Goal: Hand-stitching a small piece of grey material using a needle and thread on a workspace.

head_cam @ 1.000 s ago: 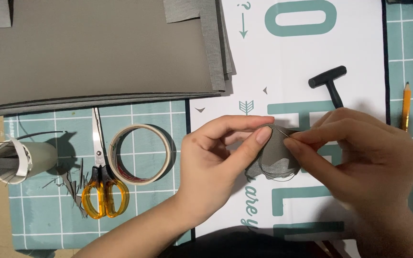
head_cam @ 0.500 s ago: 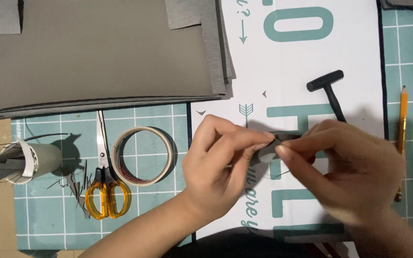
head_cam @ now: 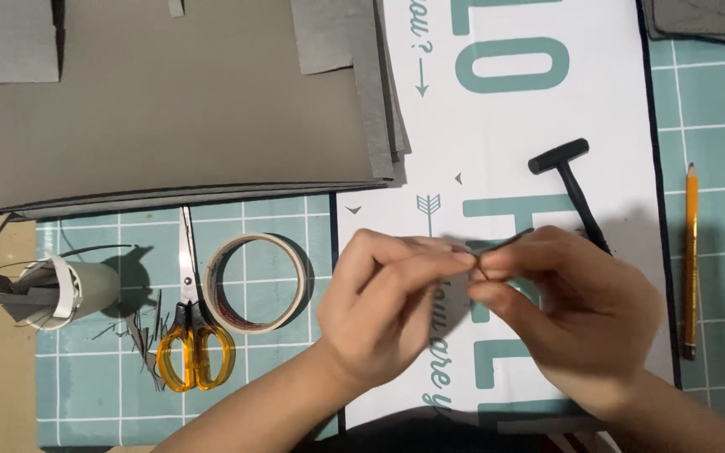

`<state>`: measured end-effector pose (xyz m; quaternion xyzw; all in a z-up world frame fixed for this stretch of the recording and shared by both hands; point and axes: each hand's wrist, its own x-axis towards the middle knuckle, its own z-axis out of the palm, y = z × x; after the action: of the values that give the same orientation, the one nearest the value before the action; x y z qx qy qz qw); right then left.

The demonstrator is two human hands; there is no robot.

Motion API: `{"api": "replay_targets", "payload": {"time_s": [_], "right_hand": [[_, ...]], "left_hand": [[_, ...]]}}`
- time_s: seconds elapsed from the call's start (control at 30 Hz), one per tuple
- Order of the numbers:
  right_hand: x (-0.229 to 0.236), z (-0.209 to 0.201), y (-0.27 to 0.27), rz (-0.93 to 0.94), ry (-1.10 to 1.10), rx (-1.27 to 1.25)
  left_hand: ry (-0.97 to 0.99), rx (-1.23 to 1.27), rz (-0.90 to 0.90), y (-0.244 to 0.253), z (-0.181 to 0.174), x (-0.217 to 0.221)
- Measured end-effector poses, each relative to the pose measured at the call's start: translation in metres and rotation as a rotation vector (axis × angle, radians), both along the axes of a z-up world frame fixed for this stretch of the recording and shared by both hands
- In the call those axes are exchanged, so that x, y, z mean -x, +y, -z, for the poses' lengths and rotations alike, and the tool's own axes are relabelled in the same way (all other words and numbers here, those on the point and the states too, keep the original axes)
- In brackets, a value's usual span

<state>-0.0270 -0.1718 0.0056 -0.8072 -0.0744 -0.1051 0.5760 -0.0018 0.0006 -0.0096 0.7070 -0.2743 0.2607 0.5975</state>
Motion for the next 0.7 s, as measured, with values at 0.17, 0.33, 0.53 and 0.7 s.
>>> {"api": "replay_targets", "payload": {"time_s": [0.17,0.33,0.53,0.7], "right_hand": [[-0.007,-0.008,0.001,-0.003,0.115,0.074],[-0.008,-0.008,0.002,-0.065,0.162,-0.067],[-0.015,-0.017,-0.002,-0.076,0.098,0.005],[-0.025,-0.018,-0.018,-0.013,-0.136,0.132]], "left_hand": [[0.005,-0.010,-0.164,0.002,0.003,-0.009],[-0.001,0.012,-0.078,0.002,0.001,-0.007],[0.037,-0.093,0.048,0.005,0.002,-0.006],[0.064,-0.008,0.063,0.007,0.004,-0.012]]}}
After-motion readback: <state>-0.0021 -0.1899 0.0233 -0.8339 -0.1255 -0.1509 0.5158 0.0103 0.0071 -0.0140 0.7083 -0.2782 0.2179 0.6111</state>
